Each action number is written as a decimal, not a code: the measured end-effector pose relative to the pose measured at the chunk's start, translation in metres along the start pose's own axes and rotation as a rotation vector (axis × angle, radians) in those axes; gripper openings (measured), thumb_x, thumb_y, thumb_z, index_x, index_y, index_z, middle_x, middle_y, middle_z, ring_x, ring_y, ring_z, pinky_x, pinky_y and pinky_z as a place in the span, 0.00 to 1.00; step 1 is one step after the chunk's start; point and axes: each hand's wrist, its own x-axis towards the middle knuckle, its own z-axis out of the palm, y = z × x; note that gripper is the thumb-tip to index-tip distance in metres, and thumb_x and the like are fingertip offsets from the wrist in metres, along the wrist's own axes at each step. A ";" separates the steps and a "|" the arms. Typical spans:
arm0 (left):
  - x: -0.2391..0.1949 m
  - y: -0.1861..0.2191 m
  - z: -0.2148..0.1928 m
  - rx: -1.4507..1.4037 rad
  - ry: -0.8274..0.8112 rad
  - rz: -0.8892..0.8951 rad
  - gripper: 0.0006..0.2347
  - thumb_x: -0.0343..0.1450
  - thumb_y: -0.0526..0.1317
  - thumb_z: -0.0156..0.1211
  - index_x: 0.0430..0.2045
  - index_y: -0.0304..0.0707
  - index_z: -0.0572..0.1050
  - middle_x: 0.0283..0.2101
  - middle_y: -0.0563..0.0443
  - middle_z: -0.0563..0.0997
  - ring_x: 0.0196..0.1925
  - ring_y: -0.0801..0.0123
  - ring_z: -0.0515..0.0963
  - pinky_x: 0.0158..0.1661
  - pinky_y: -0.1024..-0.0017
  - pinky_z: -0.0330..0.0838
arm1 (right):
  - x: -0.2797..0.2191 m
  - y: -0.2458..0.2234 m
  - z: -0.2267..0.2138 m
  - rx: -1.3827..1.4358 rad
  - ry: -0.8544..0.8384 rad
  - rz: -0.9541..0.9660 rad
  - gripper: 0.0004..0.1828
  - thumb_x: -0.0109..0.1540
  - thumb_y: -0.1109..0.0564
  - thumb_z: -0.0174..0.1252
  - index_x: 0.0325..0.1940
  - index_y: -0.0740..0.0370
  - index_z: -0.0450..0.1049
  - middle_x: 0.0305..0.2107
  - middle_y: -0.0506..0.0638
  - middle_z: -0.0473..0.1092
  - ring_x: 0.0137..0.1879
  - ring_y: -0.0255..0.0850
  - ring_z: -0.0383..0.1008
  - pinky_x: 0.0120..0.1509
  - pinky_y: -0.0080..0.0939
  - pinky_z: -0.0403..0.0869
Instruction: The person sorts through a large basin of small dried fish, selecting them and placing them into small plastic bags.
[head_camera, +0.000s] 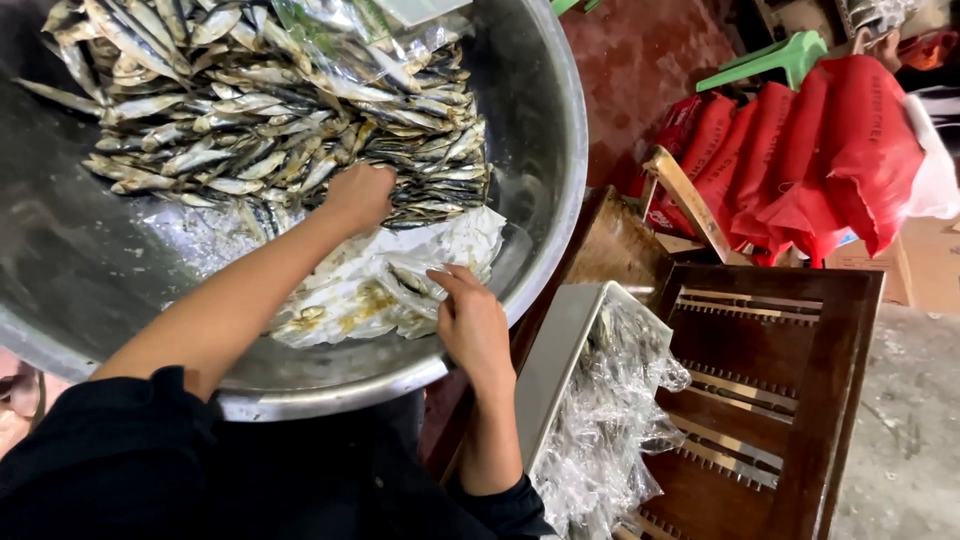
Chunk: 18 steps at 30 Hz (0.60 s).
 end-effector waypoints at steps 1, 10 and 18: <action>-0.001 -0.002 0.001 0.002 -0.003 -0.002 0.09 0.62 0.36 0.59 0.32 0.31 0.75 0.31 0.37 0.78 0.38 0.47 0.78 0.36 0.52 0.72 | 0.000 -0.001 -0.001 0.003 -0.002 0.000 0.22 0.52 0.65 0.44 0.48 0.54 0.72 0.46 0.53 0.68 0.46 0.59 0.71 0.46 0.58 0.71; 0.022 -0.010 0.042 0.123 0.090 0.009 0.06 0.62 0.35 0.60 0.27 0.30 0.76 0.33 0.35 0.76 0.36 0.46 0.77 0.35 0.52 0.70 | 0.000 -0.021 -0.008 0.017 0.028 -0.029 0.23 0.52 0.68 0.43 0.47 0.58 0.73 0.45 0.56 0.70 0.43 0.60 0.72 0.45 0.57 0.71; -0.035 0.028 -0.063 -0.196 0.103 0.086 0.03 0.62 0.34 0.55 0.23 0.35 0.76 0.27 0.39 0.77 0.36 0.44 0.77 0.34 0.50 0.72 | -0.003 -0.016 -0.013 0.047 0.200 -0.102 0.22 0.50 0.72 0.43 0.48 0.71 0.69 0.48 0.65 0.66 0.47 0.62 0.69 0.46 0.54 0.70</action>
